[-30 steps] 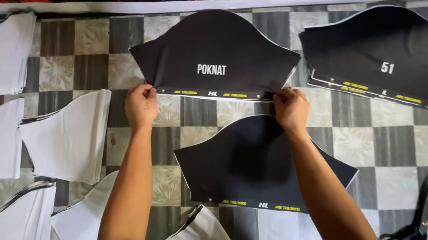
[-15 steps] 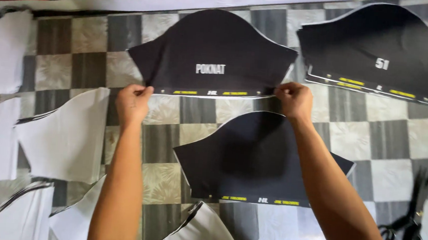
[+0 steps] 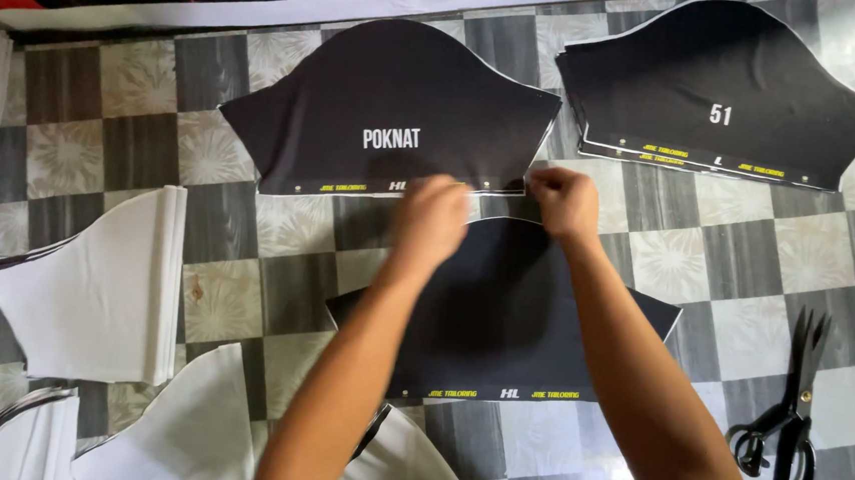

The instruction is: Sorting and arranging cut fabric pieces on a table for garment assembly

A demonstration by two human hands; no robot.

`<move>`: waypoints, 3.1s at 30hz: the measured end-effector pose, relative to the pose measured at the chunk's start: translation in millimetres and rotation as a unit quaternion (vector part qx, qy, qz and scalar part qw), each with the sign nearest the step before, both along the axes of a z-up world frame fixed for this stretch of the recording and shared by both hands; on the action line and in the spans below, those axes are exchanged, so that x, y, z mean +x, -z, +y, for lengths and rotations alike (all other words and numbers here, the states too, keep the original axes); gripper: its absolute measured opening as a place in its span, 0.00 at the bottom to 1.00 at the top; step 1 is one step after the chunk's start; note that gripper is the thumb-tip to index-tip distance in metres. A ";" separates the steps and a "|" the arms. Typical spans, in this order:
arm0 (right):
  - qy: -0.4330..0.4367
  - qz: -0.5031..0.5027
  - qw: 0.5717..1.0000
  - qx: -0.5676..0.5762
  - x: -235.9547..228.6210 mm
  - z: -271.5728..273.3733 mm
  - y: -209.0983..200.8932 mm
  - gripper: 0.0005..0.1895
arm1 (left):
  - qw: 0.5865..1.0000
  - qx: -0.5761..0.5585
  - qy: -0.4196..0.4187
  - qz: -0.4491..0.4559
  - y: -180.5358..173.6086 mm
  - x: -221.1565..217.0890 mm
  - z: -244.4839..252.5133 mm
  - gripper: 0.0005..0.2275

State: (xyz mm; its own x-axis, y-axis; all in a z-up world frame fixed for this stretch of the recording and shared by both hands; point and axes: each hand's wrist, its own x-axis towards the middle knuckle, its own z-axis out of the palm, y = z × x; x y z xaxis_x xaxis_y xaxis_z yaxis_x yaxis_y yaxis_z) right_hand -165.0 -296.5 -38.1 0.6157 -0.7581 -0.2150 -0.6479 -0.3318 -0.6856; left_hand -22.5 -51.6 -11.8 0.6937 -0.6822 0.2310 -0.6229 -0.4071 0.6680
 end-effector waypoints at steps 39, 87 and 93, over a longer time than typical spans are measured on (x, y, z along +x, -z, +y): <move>0.157 -0.366 0.825 0.402 -20.6 36.4 -127.2 0.05 | 0.990 0.115 -0.057 -0.054 -29.8 13.6 39.3 0.29; 0.236 -0.217 0.930 0.180 -357.4 82.1 -32.2 0.09 | 0.901 -0.081 -0.299 0.305 10.2 -185.2 254.7 0.08; 0.192 -0.016 0.980 0.057 -367.5 91.2 -27.0 0.13 | 0.927 0.130 -0.301 0.184 24.2 -187.8 248.0 0.08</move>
State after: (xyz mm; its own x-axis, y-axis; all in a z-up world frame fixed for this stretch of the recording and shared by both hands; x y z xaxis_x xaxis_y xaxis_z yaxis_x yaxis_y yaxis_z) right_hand -532.5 -205.3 -11.1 0.2969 -0.9077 -0.2967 -0.6882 0.0120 -0.7254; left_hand -210.3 196.4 -35.9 0.9659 -0.1462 -0.2139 0.0189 -0.7835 0.6211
